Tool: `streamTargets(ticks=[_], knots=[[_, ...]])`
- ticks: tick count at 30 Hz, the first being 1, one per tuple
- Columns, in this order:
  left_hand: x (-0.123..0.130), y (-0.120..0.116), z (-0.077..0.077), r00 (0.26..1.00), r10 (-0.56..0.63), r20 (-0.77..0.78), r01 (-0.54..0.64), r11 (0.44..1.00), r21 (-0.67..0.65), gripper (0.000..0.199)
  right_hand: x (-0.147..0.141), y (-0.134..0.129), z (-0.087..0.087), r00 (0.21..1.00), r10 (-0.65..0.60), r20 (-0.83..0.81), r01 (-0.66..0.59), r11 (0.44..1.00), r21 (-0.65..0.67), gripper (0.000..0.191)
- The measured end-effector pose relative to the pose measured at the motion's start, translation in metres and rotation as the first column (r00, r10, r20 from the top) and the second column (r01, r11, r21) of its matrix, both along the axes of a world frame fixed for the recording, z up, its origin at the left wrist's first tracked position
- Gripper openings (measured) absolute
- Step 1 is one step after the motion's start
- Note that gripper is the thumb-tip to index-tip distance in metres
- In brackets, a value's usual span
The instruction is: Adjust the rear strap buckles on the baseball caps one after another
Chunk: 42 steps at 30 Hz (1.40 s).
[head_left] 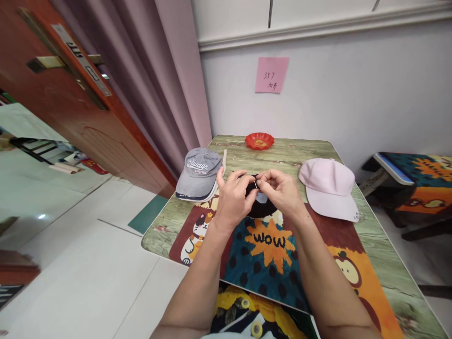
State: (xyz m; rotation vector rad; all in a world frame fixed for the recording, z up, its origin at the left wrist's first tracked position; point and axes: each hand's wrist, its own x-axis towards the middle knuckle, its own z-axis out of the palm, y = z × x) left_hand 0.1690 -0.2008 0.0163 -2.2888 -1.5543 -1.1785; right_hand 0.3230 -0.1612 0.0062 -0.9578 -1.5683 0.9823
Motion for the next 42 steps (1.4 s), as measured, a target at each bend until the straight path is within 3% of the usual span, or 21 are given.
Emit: streamTargets(ticks=[6,15,18,21,25,28,33,36,40,42], knots=[[0.0,0.0,-0.001,0.999,-0.038,-0.004,0.038,0.999,0.022,0.006,0.01,-0.001,0.005,0.994,0.091,0.058,-0.089,0.995,-0.046,0.017],[-0.002,0.003,-0.006,0.981,-0.178,-0.072,0.173,0.983,-0.067,0.015,0.032,0.005,0.004,0.952,0.305,0.018,-0.298,0.939,-0.17,0.024],[-0.003,0.006,-0.008,0.985,-0.167,-0.042,0.163,0.983,-0.08,0.015,0.028,0.008,0.001,0.963,0.269,-0.029,-0.269,0.948,-0.171,0.03],[-0.006,0.009,-0.011,0.993,-0.116,0.033,0.118,0.991,-0.066,0.012,0.017,0.009,-0.004,0.984,0.144,-0.103,-0.16,0.974,-0.159,0.037],[-0.01,0.01,-0.012,0.988,-0.049,0.148,0.064,0.993,-0.1,0.012,0.013,0.01,-0.004,0.997,0.078,0.031,-0.077,0.997,-0.012,0.038],[-0.012,0.011,-0.009,0.976,-0.029,0.214,0.054,0.992,-0.114,0.014,0.02,0.01,0.001,0.969,0.108,0.221,-0.147,0.974,0.17,0.043],[-0.012,0.012,-0.007,0.954,-0.012,0.301,0.052,0.991,-0.126,0.017,0.022,0.008,0.003,0.927,0.173,0.333,-0.242,0.954,0.179,0.039],[-0.012,0.012,-0.008,0.889,-0.027,0.457,0.125,0.974,-0.186,0.017,0.017,0.008,0.001,0.935,0.104,0.338,-0.193,0.951,0.242,0.03],[-0.014,0.013,-0.009,0.712,-0.024,0.702,0.336,0.889,-0.311,0.028,0.016,0.009,0.0,0.951,0.063,0.302,-0.162,0.935,0.315,0.017],[-0.015,0.013,-0.008,0.679,-0.008,0.734,0.379,0.86,-0.341,0.031,0.017,0.008,0.0,0.956,0.06,0.286,-0.154,0.935,0.318,0.016]])
